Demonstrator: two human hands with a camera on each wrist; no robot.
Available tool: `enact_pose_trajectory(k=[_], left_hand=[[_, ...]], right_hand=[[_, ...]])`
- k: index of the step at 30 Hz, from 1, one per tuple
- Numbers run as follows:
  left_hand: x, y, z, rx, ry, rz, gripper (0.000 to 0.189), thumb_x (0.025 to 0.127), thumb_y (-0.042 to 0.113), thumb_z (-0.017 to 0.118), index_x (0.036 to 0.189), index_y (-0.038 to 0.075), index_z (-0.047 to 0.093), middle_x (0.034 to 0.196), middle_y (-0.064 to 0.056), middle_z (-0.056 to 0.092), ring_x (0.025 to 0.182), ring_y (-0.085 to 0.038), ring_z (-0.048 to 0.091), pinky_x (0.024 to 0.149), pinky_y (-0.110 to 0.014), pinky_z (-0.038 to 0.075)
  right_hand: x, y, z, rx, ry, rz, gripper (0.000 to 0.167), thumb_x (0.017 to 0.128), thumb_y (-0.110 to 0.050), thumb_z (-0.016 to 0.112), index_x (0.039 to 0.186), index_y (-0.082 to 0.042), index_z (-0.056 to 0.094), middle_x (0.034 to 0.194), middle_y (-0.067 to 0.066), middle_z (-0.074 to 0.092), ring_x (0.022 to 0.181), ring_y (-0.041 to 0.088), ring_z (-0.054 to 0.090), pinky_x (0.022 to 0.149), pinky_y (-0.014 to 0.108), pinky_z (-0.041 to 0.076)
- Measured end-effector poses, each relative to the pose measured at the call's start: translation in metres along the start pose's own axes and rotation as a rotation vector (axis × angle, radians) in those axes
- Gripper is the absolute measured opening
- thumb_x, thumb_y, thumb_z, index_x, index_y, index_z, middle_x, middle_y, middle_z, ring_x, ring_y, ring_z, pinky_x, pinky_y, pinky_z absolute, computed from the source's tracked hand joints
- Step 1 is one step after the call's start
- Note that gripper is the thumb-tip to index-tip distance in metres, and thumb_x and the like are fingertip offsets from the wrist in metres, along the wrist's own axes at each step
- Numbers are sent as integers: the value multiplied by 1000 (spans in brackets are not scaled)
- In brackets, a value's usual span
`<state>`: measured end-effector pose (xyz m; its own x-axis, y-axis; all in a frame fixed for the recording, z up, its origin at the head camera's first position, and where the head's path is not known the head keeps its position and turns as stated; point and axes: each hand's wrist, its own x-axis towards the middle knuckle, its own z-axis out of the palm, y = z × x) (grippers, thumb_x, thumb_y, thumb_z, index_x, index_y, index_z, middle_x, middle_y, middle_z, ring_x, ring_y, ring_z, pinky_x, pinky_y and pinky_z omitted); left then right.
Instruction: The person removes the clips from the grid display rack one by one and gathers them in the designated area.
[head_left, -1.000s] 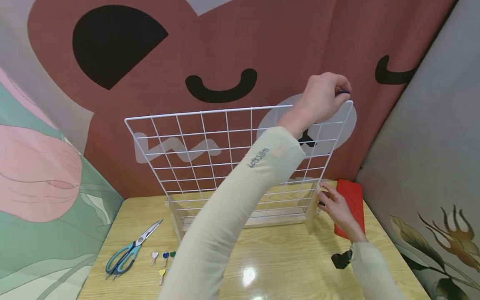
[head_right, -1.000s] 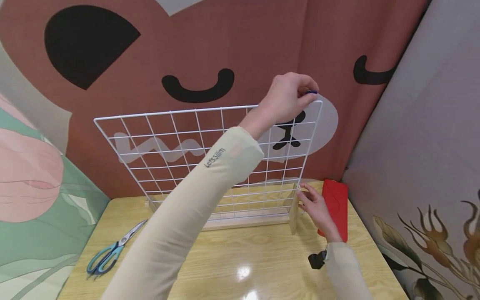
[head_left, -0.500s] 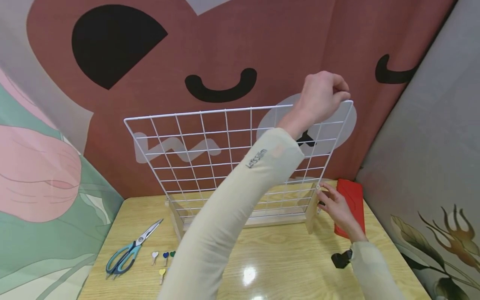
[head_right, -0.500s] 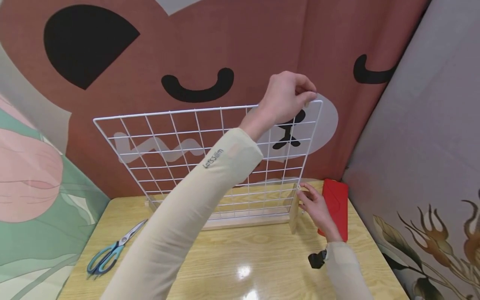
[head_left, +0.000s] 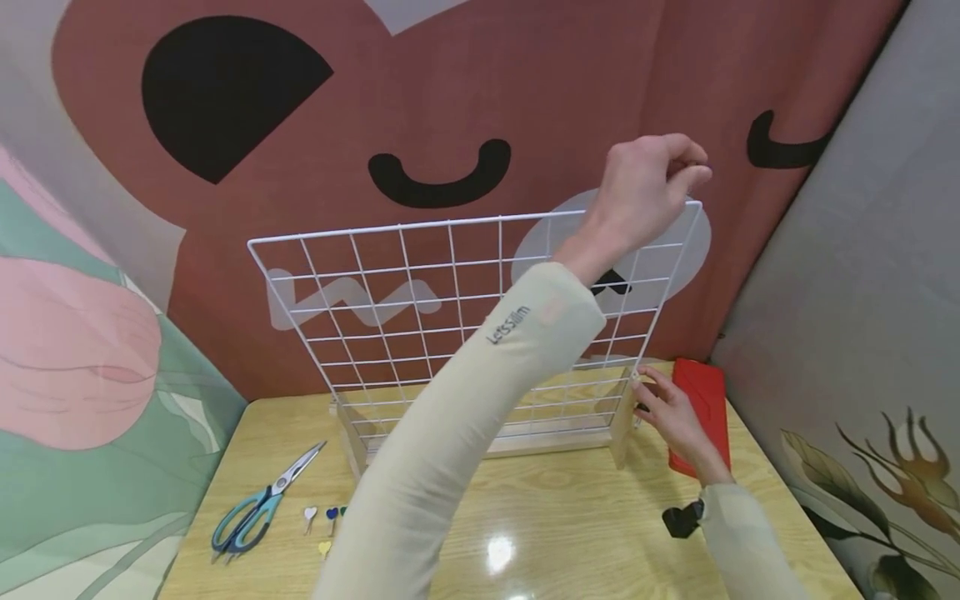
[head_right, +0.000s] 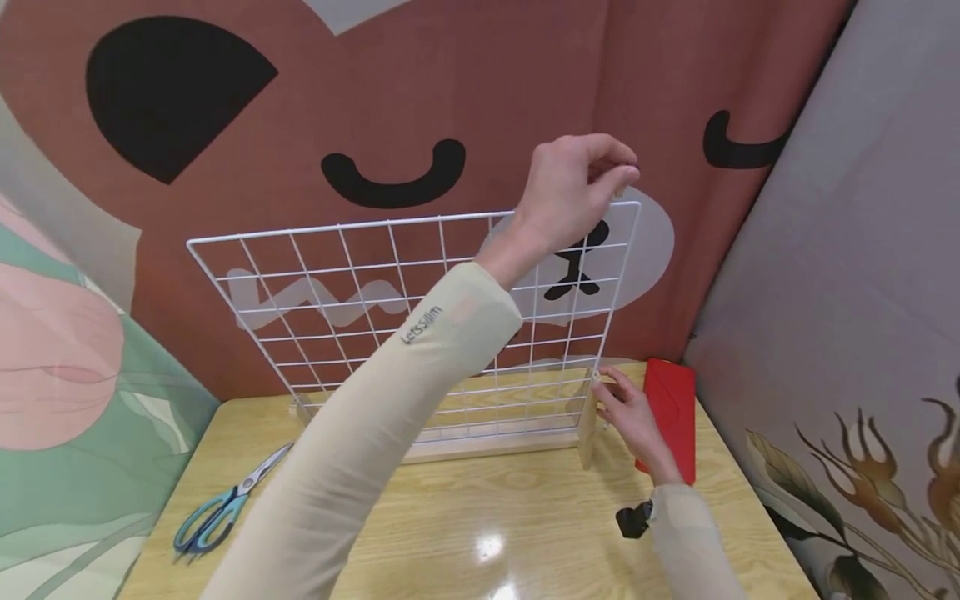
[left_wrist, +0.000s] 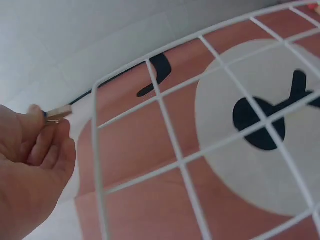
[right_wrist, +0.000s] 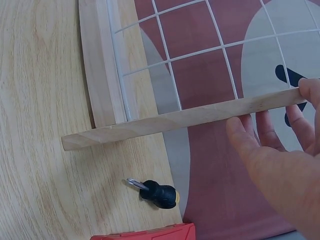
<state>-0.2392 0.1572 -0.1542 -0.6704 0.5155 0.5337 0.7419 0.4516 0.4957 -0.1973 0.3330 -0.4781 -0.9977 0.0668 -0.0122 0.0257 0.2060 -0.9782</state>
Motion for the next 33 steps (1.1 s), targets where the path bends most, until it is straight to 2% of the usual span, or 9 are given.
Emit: enact_pose_trajectory(k=[3, 7, 13, 17, 22, 26, 29, 33], left_hand=[[-3, 4, -5, -42, -8, -14, 23, 96, 23, 59, 116, 14, 66, 100, 8, 66, 83, -1, 56, 70, -9, 40], [-13, 4, -9, -45, -10, -38, 25, 97, 23, 59, 118, 14, 65, 98, 8, 65, 82, -2, 55, 69, -10, 40], [-27, -5, -15, -96, -23, -30, 23, 95, 22, 62, 116, 12, 65, 95, 7, 66, 80, -1, 57, 70, -10, 41], [-37, -12, -19, -147, -72, -40, 19, 96, 21, 60, 111, 13, 67, 92, 7, 65, 78, -2, 57, 69, -12, 43], [-55, -25, -25, -128, -122, -8, 17, 97, 18, 55, 105, 12, 69, 89, 4, 63, 78, -7, 55, 71, -14, 43], [-68, -36, -29, -145, -141, -44, 16, 95, 18, 58, 104, 12, 69, 92, 4, 65, 82, -6, 58, 75, -13, 43], [-80, -47, -29, -206, -140, -70, 14, 93, 16, 62, 103, 10, 69, 94, 3, 67, 86, -5, 61, 79, -12, 45], [-102, -68, -21, -330, -102, -64, 11, 91, 12, 65, 100, 6, 68, 93, -2, 67, 85, -8, 61, 81, -15, 48]], right_hand=[[1, -1, 1, -6, 3, -1, 60, 100, -38, 48, 146, -5, 29, 130, 21, 44, 107, 5, 53, 87, 24, 50], [2, -3, 1, -10, 3, 7, 60, 100, -39, 48, 147, -6, 29, 134, 24, 42, 109, 6, 53, 88, 25, 49], [3, -1, 0, -20, 1, -10, 60, 100, -39, 49, 145, -5, 30, 134, 25, 42, 105, 0, 53, 87, 24, 50], [5, 0, -1, -20, 8, -17, 59, 99, -38, 50, 145, -4, 32, 132, 24, 44, 100, -6, 53, 83, 21, 50], [5, -2, -2, -23, 0, -14, 60, 100, -38, 49, 146, -4, 30, 132, 23, 44, 101, -5, 53, 84, 21, 50], [5, -3, -2, -20, -1, -4, 60, 100, -38, 49, 146, -5, 30, 133, 24, 43, 103, -2, 53, 85, 23, 50], [4, -4, -3, -19, 2, -2, 59, 100, -38, 49, 145, -5, 31, 130, 21, 45, 103, -2, 53, 86, 24, 50], [4, -3, -7, -25, 17, -5, 58, 100, -37, 49, 144, -5, 32, 123, 11, 49, 100, -5, 54, 86, 25, 51]])
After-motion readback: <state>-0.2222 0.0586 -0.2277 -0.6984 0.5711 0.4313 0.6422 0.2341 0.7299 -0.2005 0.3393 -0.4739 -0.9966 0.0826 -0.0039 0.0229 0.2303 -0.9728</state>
